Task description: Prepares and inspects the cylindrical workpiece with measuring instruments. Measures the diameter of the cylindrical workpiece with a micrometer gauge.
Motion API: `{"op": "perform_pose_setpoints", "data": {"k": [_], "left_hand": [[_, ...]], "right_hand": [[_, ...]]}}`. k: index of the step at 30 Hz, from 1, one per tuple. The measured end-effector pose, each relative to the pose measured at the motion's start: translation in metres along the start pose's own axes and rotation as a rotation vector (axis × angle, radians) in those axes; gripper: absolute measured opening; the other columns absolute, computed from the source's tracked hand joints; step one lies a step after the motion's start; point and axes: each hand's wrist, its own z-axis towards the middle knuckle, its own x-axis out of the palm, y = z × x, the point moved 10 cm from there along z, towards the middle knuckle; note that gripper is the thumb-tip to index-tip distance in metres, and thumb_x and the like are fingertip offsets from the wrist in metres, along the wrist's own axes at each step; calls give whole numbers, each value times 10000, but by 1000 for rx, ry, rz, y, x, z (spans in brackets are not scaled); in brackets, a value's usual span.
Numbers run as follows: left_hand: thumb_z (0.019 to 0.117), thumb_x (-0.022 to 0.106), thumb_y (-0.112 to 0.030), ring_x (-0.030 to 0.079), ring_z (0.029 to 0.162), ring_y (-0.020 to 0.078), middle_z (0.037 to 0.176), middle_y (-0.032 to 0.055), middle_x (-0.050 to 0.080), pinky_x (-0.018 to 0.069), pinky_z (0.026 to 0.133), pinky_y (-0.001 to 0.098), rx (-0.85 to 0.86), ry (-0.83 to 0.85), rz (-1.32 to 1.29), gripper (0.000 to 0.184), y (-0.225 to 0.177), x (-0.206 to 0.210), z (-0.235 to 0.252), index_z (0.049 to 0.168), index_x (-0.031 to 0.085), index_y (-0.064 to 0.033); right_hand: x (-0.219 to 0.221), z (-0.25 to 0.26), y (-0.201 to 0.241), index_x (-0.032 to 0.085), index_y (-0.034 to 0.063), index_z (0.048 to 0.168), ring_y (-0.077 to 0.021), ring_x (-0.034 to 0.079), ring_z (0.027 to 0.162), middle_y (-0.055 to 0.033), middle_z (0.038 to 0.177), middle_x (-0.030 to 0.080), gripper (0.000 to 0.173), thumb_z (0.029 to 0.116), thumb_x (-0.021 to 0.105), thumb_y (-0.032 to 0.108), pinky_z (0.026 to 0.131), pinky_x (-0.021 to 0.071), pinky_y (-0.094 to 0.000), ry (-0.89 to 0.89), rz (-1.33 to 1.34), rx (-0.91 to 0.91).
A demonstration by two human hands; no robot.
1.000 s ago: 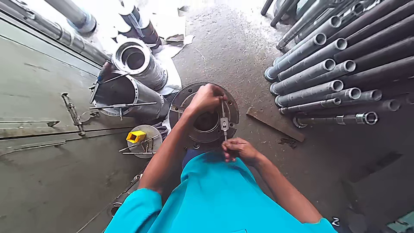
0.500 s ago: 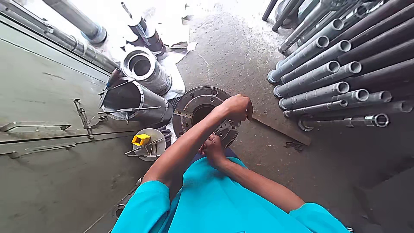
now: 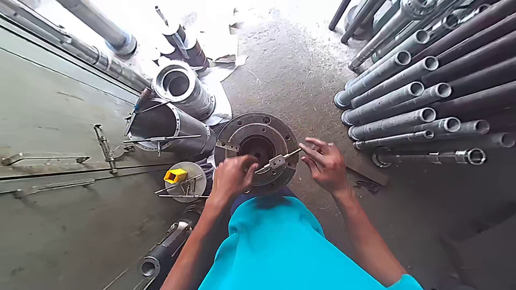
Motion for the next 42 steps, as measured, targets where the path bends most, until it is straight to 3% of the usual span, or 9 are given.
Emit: {"op": "perform_pose_setpoints", "data": {"k": [2, 5, 9, 14, 25, 29, 34, 38, 42], "left_hand": [[1020, 571, -253, 736, 937, 359, 1056, 138, 754, 576, 783, 608, -116, 127, 59, 282, -8, 30, -30, 1202, 736, -114], [1037, 516, -232, 739, 906, 372, 1032, 170, 746, 585, 739, 565, -148, 170, 67, 333, -40, 67, -52, 1238, 697, -38], [1001, 547, -228, 738, 721, 315, 893, 119, 751, 579, 581, 511, -111, -77, 101, 318, -41, 61, -59, 1207, 744, -87], [967, 605, -160, 732, 767, 241, 1042, 17, 760, 566, 562, 459, -26, -366, 164, 263, 12, 16, -38, 1116, 793, -267], [1005, 611, -192, 733, 827, 222, 1045, 23, 757, 588, 649, 445, 158, -307, 153, 196, 18, -2, -4, 1078, 792, -204], [973, 604, -215, 719, 709, 246, 862, 60, 736, 574, 578, 457, 44, -305, 118, 203, 5, 16, -36, 1008, 786, -133], [1012, 575, -324, 730, 747, 276, 855, 102, 726, 582, 618, 493, 96, 12, -60, 314, -45, 73, -59, 946, 734, -61], [1039, 513, -293, 725, 924, 284, 1028, 99, 738, 572, 756, 522, 193, 257, -202, 302, -75, 102, -40, 1130, 733, -108], [970, 673, -321, 723, 948, 339, 1027, 141, 743, 567, 818, 611, 336, 503, -275, 311, -91, 90, -46, 1161, 718, -80]], "right_hand": [[18, 23, -15, 754, 230, 1269, -333, 623, 1157, -76, 1442, 617, 288, 1026, 605, 273, 954, 509, -503, 66, -32, -85], [43, 66, -10, 769, 284, 1214, -324, 630, 1166, -46, 1405, 647, 271, 1031, 577, 231, 936, 534, -492, 133, -6, -277], [46, 79, 7, 776, 172, 1120, -344, 627, 1179, -65, 1341, 673, 249, 980, 572, 142, 964, 537, -500, 285, -34, -421], [27, 25, -2, 757, 74, 969, -326, 675, 1029, -91, 1017, 739, 266, 999, 566, 256, 851, 571, -486, 301, -131, -187], [23, -5, -2, 773, 73, 989, -331, 702, 985, -103, 1004, 752, 298, 1011, 554, 274, 801, 582, -519, 238, -157, 52], [19, 22, -34, 768, 86, 984, -287, 699, 733, -106, 842, 731, 242, 998, 676, 309, 679, 561, -556, 228, 20, 145], [56, 82, -23, 769, 92, 940, -215, 675, 725, -71, 778, 716, 297, 1009, 638, 349, 722, 523, -515, 316, 136, 258], [83, 92, 46, 706, 34, 998, -402, 706, 887, -189, 920, 707, 374, 962, 690, 406, 754, 557, -632, 478, -158, 162], [101, 56, 100, 729, 64, 1129, -414, 663, 1030, -181, 1085, 700, 390, 752, 824, 54, 797, 552, -605, 458, -236, -90]]}}
